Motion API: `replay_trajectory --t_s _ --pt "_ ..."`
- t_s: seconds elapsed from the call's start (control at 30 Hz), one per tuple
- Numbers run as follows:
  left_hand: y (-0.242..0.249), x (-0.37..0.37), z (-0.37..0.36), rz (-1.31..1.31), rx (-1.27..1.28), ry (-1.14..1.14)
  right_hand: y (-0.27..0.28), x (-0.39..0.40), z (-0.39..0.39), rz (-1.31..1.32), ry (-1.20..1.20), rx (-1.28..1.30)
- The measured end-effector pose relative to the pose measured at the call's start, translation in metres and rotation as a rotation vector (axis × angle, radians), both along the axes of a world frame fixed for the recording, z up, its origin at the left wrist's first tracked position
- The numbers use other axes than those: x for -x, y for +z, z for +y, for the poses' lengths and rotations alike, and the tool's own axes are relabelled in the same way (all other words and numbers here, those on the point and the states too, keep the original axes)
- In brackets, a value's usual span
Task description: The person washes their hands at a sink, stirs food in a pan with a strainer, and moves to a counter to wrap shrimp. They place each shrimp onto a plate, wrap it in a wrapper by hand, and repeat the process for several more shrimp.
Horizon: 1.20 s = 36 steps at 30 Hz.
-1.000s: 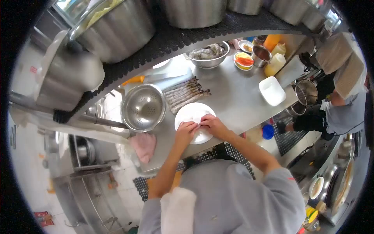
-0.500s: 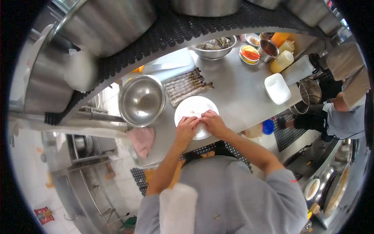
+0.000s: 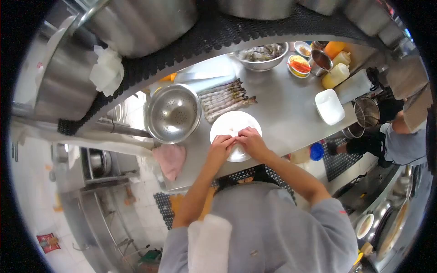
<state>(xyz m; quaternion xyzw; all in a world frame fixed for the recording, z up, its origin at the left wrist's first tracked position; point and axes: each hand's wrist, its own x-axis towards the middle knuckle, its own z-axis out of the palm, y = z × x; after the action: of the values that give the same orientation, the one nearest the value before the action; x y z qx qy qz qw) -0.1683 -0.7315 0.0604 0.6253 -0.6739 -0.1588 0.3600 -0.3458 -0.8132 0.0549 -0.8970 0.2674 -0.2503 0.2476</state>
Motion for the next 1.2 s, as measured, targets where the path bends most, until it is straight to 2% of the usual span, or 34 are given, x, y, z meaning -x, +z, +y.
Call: replay_trajectory --t_s 0.2,0.3,0.37,0.6,0.73,0.9,1.13,1.2 --pt "0.0 -0.003 0.001 -0.012 0.018 -0.035 -0.002 0.001 0.002 -0.028 -0.005 0.056" --pt "0.0 -0.008 0.002 -0.051 0.018 0.049 0.005 -0.002 0.0 -0.062 -0.051 0.017" --pt "0.005 -0.01 0.008 -0.011 -0.027 0.006 0.017 -0.007 0.005 -0.013 -0.04 0.069" --pt "0.006 -0.009 0.007 -0.041 -0.007 -0.012 -0.007 0.005 -0.005 0.055 -0.07 0.101" --pt "0.015 -0.002 0.008 -0.043 -0.029 0.011 0.014 0.009 -0.003 0.068 -0.105 0.099" --pt "0.013 0.0 0.002 -0.037 -0.012 -0.004 -0.002 0.002 -0.006 -0.004 -0.031 0.128" --pt "0.012 -0.003 0.002 -0.152 -0.019 -0.023 0.003 0.0 -0.005 0.022 -0.018 0.147" --pt "0.013 -0.004 0.001 -0.159 -0.003 -0.011 0.001 -0.003 -0.008 -0.108 -0.053 0.06"
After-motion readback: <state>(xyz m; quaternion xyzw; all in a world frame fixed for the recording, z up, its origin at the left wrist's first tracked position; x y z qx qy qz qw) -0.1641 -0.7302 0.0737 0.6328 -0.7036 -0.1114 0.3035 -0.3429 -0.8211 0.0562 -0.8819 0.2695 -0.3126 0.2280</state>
